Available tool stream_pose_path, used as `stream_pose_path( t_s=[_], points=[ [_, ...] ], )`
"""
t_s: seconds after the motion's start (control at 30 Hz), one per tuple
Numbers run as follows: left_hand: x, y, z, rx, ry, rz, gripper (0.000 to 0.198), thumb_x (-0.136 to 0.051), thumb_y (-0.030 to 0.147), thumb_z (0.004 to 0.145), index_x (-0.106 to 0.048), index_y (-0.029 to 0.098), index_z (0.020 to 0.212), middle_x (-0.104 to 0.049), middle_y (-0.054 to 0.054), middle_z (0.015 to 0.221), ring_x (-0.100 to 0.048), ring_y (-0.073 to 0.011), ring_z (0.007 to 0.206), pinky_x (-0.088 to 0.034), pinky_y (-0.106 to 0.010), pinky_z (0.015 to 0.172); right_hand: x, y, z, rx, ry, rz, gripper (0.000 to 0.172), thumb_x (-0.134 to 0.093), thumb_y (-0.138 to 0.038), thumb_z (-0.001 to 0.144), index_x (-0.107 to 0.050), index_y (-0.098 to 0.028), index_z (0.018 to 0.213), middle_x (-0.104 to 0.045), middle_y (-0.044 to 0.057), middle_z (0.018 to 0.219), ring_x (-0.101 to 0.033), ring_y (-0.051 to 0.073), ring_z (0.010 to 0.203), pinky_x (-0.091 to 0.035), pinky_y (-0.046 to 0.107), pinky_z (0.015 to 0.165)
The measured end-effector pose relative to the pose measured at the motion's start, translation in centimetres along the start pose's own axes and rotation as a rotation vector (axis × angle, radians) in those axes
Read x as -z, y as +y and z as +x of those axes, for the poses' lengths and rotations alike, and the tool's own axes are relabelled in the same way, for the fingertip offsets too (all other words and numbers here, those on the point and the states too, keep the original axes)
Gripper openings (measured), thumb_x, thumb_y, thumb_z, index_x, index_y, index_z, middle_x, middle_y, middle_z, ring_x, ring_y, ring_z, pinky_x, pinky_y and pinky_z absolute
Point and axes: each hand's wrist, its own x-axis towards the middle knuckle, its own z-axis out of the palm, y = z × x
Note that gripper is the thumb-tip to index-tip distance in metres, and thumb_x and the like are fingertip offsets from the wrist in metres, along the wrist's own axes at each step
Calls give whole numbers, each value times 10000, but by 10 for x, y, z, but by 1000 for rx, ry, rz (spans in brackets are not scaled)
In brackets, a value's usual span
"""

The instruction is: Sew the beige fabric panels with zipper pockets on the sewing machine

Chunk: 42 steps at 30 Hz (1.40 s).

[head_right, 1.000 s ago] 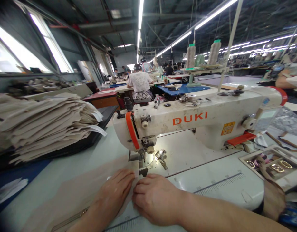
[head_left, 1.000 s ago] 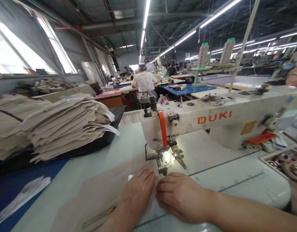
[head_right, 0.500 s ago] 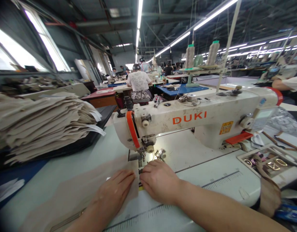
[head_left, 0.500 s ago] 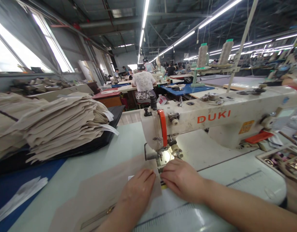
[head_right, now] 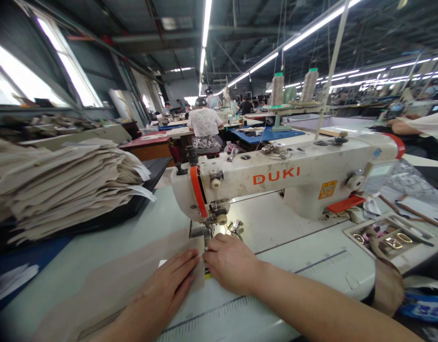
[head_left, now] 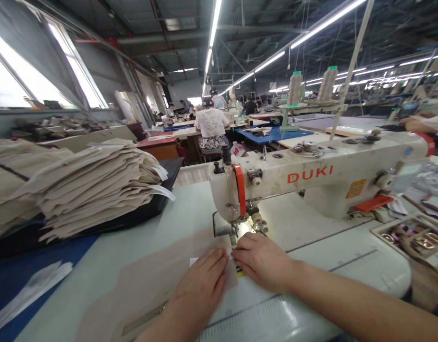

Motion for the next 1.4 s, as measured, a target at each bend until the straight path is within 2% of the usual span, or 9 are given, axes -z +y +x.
stream_pose_path(
  t_s=[0.1,0.27,0.47,0.77,0.87,0.97,1.13,1.4],
  points=[
    [-1,0,1,-19,-3,7,374,-401,220,986,-666,157,1243,-710,-98,1240,-675,-214,1135,-565,-344,989,1,3,2,5,7,-12,185,-540,-207,977,-712,-143,1002,-660,68,910,-581,233,909,-466,337,836],
    [-11,0,17,-86,30,95,385,-372,177,985,-677,116,1212,-721,-121,1212,-701,-223,1087,-590,-348,946,2,17,2,-6,19,-41,193,-527,-201,985,-708,-142,955,-663,64,900,-573,218,905,-446,322,861],
    [-26,-7,26,-99,8,44,381,-380,166,972,-672,142,1216,-707,-121,1246,-668,-220,1160,-558,-357,999,3,24,3,-26,30,-74,203,-516,-183,988,-703,-131,928,-661,75,855,-568,204,827,-427,317,817],
    [-24,-9,42,-121,15,126,411,-320,151,983,-684,110,1169,-721,-126,1212,-691,-221,1108,-585,-374,954,5,25,7,-67,11,-101,236,-477,-149,991,-703,-129,924,-657,84,845,-563,199,781,-410,325,774],
    [-24,-7,36,-169,58,166,418,-306,159,996,-692,123,1151,-726,-119,1205,-688,-221,1114,-584,-358,948,4,24,7,-68,8,-94,235,-482,-163,996,-704,-129,927,-657,83,845,-561,201,778,-415,328,766],
    [-21,-2,21,-147,91,187,399,-321,202,1008,-674,131,1180,-729,-107,1201,-702,-212,1078,-598,-332,909,2,21,6,-44,15,-66,188,-528,-192,984,-707,-144,952,-661,73,856,-568,207,822,-426,320,774],
    [-14,7,2,-107,53,113,383,-366,229,1000,-620,163,1278,-692,-97,1280,-673,-206,1134,-576,-325,944,-2,17,6,-11,44,-29,171,-535,-198,979,-702,-163,965,-654,64,860,-566,214,874,-441,319,821],
    [-8,9,12,-113,19,156,385,-358,206,987,-669,126,1198,-729,-122,1194,-707,-228,1059,-597,-353,910,-2,18,6,-39,58,-36,153,-544,-194,972,-688,-160,932,-655,66,878,-565,217,879,-443,327,810]
  ],
)
